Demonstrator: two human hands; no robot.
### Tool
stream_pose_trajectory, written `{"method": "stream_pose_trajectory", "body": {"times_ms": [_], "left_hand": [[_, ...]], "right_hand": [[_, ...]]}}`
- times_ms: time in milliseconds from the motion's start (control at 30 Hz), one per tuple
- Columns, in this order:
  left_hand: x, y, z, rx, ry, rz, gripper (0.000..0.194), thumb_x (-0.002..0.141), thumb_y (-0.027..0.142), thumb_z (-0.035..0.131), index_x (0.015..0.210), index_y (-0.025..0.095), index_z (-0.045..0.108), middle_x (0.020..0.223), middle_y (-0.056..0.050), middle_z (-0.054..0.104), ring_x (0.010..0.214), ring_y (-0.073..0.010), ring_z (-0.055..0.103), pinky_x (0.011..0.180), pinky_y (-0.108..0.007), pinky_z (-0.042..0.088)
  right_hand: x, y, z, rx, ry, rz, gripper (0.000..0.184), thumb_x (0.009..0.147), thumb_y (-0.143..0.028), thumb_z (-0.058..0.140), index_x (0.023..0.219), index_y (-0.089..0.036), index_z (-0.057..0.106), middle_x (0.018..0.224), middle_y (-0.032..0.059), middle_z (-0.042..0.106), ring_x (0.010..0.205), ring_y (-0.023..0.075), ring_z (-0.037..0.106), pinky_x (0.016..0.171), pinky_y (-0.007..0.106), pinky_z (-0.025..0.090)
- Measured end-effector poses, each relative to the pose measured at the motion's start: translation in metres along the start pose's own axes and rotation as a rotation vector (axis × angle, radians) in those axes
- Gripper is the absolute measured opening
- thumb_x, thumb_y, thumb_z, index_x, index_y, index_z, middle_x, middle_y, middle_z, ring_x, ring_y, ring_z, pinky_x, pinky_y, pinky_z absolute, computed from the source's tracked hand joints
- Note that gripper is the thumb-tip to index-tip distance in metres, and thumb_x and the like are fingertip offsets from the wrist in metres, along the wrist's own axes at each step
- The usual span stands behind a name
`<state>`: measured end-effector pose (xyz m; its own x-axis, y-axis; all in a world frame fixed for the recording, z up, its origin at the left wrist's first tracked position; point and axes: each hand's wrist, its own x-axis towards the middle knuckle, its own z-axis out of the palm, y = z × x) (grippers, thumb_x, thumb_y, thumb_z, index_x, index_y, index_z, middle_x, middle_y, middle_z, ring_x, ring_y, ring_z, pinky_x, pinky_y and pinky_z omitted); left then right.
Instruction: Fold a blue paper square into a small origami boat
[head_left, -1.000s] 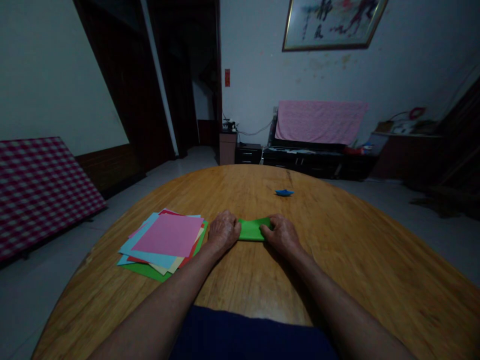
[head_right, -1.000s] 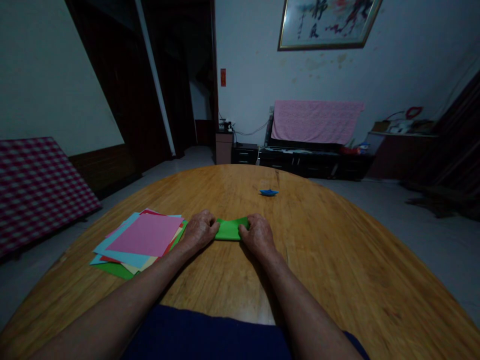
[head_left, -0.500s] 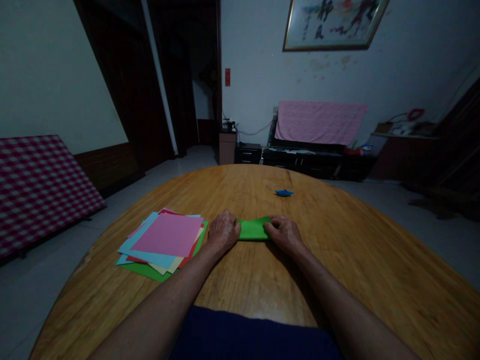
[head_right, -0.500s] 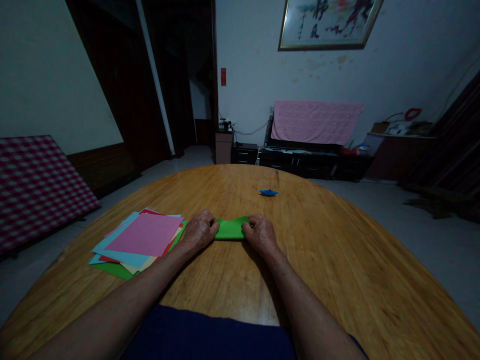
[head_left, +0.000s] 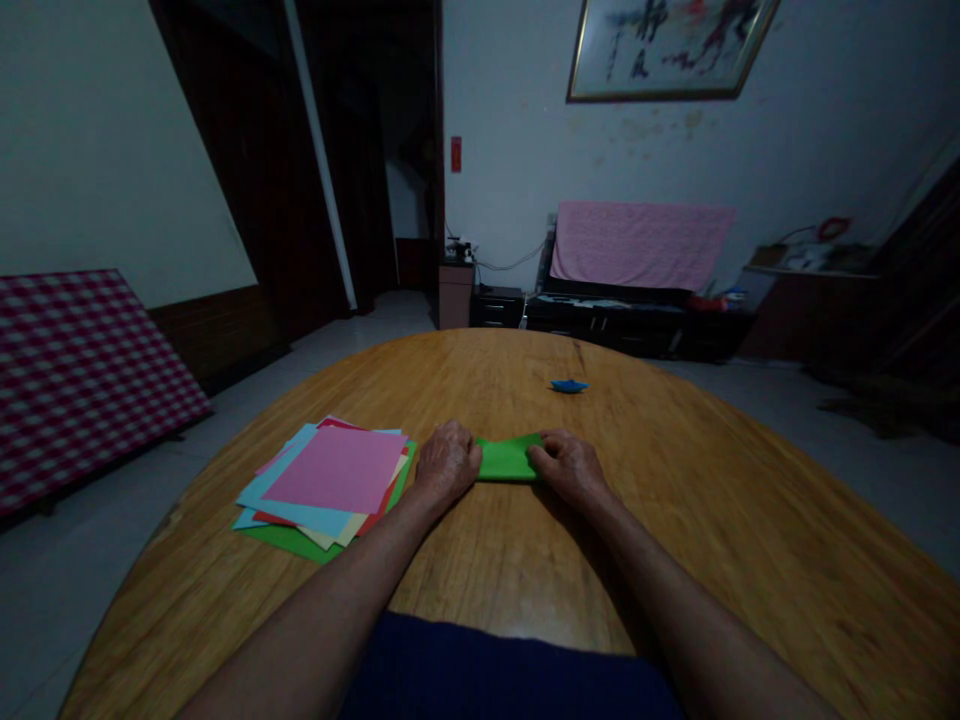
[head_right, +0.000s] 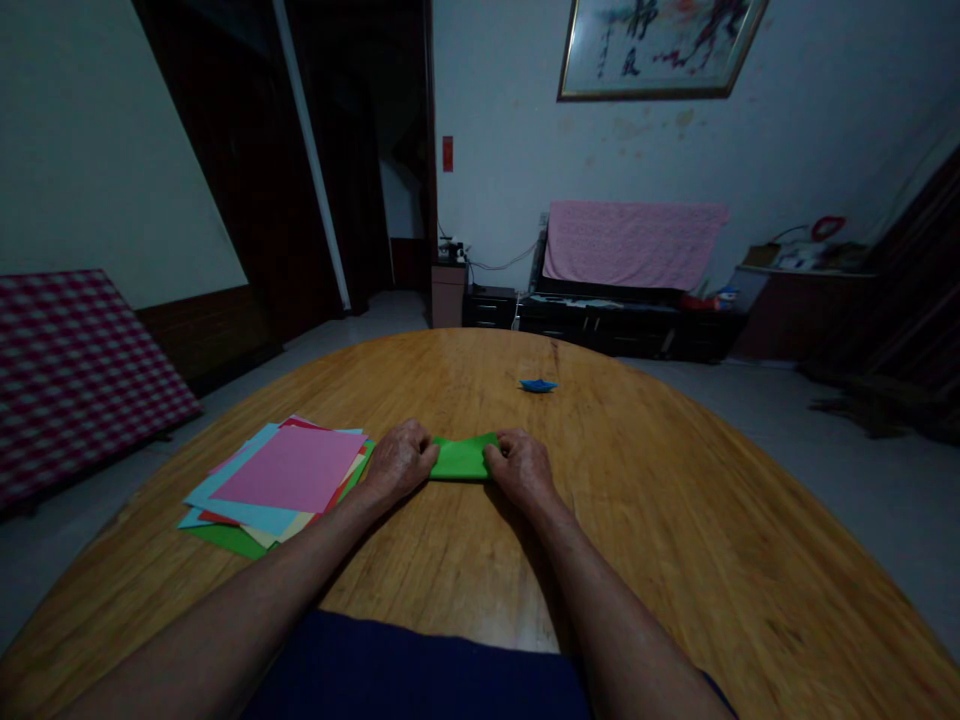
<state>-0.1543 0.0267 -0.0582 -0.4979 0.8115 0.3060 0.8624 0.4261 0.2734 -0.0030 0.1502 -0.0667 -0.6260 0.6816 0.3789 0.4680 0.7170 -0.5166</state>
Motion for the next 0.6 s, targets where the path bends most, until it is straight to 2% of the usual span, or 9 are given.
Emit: {"method": "stream_pose_trajectory", "body": {"times_ms": [267, 600], "left_hand": [[0.0, 0.0, 0.001, 0.014, 0.004, 0.004, 0.019, 0.084, 0.026, 0.047, 0.077, 0.017, 0.062, 0.087, -0.007, 0.062, 0.086, -0.0187, 0.058, 0.075, -0.028, 0.043], [-0.001, 0.001, 0.001, 0.074, -0.019, 0.051, 0.02, 0.086, 0.025, 0.046, 0.084, 0.015, 0.064, 0.093, -0.009, 0.062, 0.092, -0.02, 0.057, 0.079, -0.029, 0.043]], "right_hand": [[0.0, 0.002, 0.002, -0.019, 0.003, -0.001, 0.023, 0.078, -0.023, 0.052, 0.058, -0.019, 0.061, 0.096, 0.0095, 0.07, 0.086, 0.0216, 0.064, 0.075, 0.031, 0.047], [-0.003, 0.006, 0.01, -0.101, 0.071, -0.097, 0.009, 0.075, -0.022, 0.056, 0.073, -0.017, 0.063, 0.089, 0.0107, 0.067, 0.082, 0.0217, 0.061, 0.077, 0.033, 0.046]]}}
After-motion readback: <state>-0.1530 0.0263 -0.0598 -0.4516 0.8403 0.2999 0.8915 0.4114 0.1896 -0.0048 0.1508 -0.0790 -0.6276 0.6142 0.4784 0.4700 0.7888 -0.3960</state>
